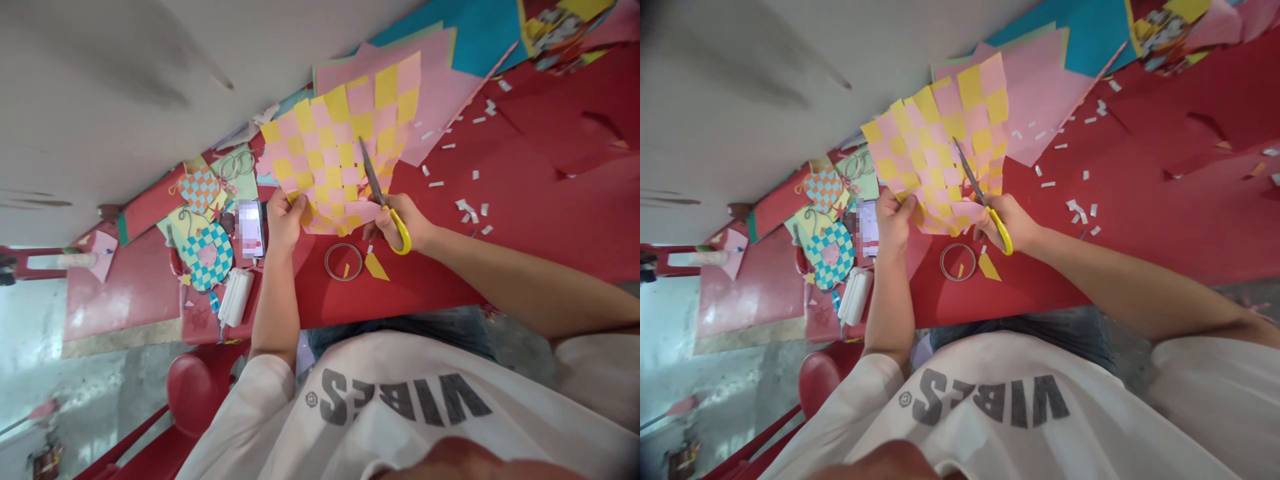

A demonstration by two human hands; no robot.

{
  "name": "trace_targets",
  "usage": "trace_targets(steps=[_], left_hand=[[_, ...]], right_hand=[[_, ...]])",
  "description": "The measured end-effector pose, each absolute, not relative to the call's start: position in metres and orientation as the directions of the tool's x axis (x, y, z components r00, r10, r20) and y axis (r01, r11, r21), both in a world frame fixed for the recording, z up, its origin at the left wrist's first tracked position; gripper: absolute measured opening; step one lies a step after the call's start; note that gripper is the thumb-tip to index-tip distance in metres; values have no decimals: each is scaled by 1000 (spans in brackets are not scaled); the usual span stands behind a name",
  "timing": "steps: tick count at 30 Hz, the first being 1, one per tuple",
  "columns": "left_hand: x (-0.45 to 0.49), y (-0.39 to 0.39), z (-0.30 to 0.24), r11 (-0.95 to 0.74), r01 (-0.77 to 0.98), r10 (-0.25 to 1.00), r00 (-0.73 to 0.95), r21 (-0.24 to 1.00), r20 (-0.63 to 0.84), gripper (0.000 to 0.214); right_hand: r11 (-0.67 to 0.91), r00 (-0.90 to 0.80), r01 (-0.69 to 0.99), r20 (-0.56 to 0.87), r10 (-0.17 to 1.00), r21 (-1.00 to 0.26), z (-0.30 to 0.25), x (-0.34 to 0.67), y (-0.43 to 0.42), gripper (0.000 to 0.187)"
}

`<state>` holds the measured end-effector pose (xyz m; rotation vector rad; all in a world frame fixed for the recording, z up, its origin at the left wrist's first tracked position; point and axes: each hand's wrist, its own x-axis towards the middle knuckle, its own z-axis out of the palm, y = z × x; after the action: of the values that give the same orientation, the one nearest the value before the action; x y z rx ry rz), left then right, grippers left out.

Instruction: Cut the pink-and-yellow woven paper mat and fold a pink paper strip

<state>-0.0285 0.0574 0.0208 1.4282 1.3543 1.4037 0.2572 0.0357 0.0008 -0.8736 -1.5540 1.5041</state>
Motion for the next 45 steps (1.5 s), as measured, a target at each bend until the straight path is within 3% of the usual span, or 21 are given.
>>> trace_targets(steps=[6,15,22,27,32,36,41,45], left_hand=[[-32,61,17,-228,170,957,-139,959,253,51],[-36,60,13,-205,231,966,-111,951,235,38],[-39,60,9,-233,271,963,-69,934,261,30],[-37,60,11,-226,268,965,-69,937,253,38],[-30,59,19,-189,147,975,-92,971,203,49],[-25,55,26,-132,11,985,-112,991,133,44],[-20,52,27,13,-157,999,38,987,-7,39],[-20,51,26,43,-231,997,71,972,-28,44]], right_hand=[[-50,-516,-110,14,856,-993,4,258,37,84],[-7,-531,-105,50,846,-994,6,258,39,90],[85,-507,-14,80,858,-996,6,260,39,71],[113,-467,-8,104,878,-994,8,260,37,64],[115,-426,9,100,899,-993,9,259,35,63],[134,-374,-46,142,917,-990,10,257,35,66],[142,-258,-106,165,952,-984,10,253,36,72],[156,-217,-122,180,959,-980,7,251,38,74]])
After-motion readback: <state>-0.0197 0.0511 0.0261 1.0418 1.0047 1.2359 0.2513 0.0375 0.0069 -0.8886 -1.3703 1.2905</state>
